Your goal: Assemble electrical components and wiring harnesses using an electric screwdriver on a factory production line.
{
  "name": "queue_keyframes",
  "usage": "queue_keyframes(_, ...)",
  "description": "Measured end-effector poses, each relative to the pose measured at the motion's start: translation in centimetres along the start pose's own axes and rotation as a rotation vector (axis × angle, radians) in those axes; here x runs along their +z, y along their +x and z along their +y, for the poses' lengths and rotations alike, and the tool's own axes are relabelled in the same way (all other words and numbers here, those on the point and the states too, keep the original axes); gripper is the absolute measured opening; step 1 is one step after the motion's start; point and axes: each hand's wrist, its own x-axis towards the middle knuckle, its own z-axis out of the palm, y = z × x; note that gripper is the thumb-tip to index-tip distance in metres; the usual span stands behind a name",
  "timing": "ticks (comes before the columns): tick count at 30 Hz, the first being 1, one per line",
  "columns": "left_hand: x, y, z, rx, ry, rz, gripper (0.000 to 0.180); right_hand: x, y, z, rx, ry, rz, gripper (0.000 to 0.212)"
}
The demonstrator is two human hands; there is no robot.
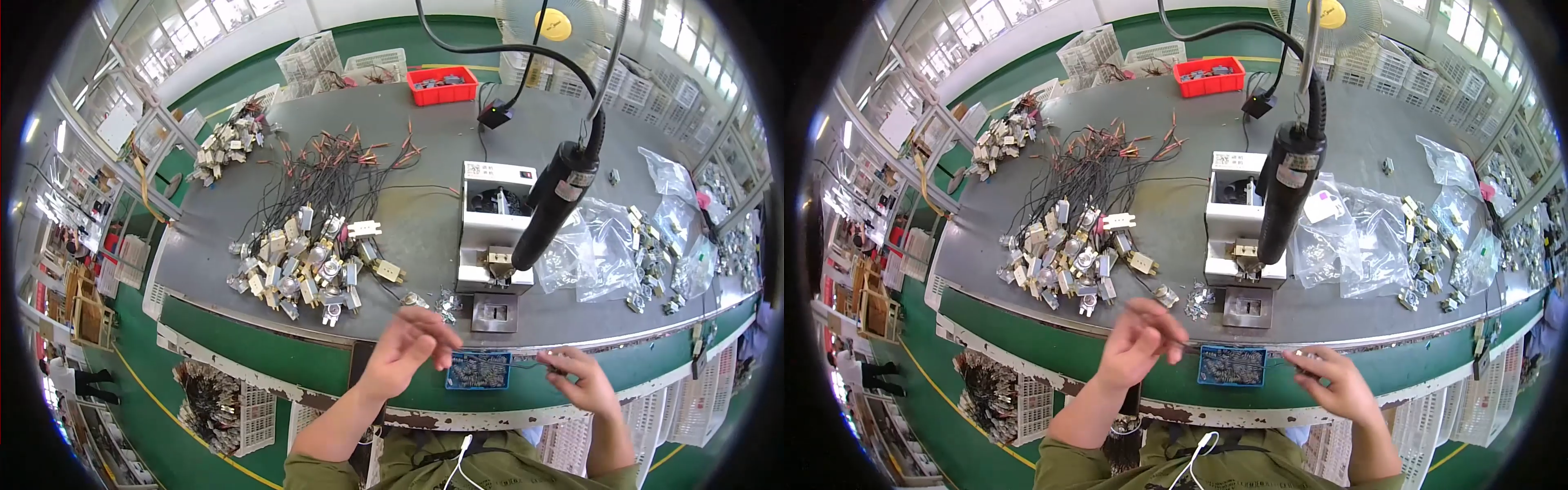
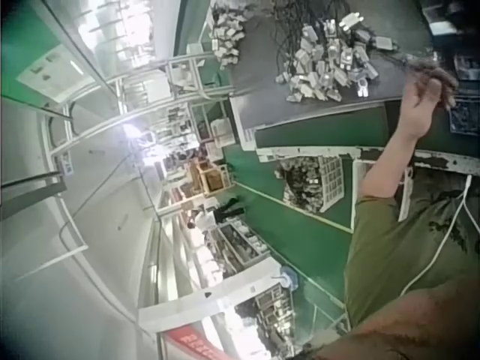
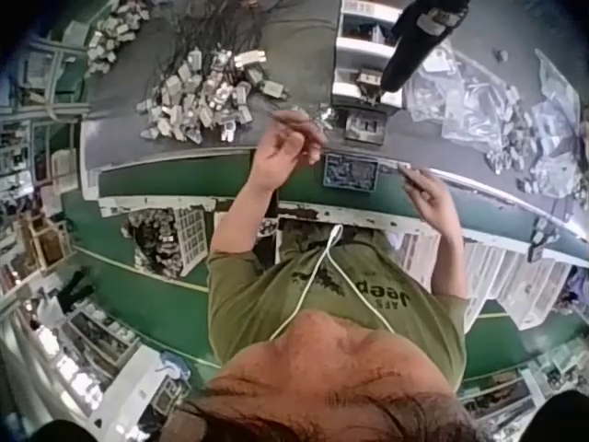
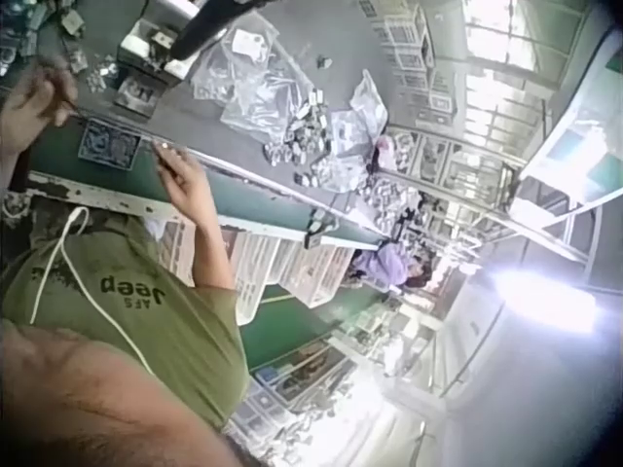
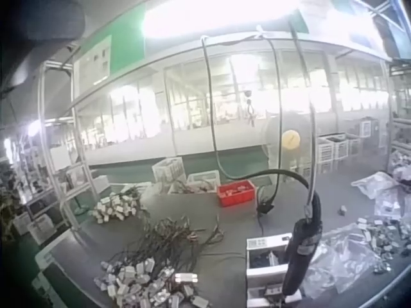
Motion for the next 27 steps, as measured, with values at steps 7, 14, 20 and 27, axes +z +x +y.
queue_keyframes(7, -1.8, -2.8, 1.8, 0.429, 0.657, 0.435, 0.009, -0.6, 5.0, -0.8, -0.033, -0.425, -0.073, 0.044)
queue_keyframes(14, -2.6, -2.3, 3.9, 0.262, 1.802, 0.230, 0.025, 3.0, 9.2, 1.7, -0.210, -0.205, 0.149, 0.040)
queue_keyframes(20, -1.8, 2.2, -1.2, -0.044, 1.625, -0.188, 0.023, 4.2, 10.8, 2.3, -0.331, -0.447, 0.202, 0.041)
queue_keyframes(27, -2.6, 3.1, -2.4, 0.056, 1.691, -0.286, 0.024, 4.5, 11.1, 4.9, -0.334, -0.524, 0.280, 0.037)
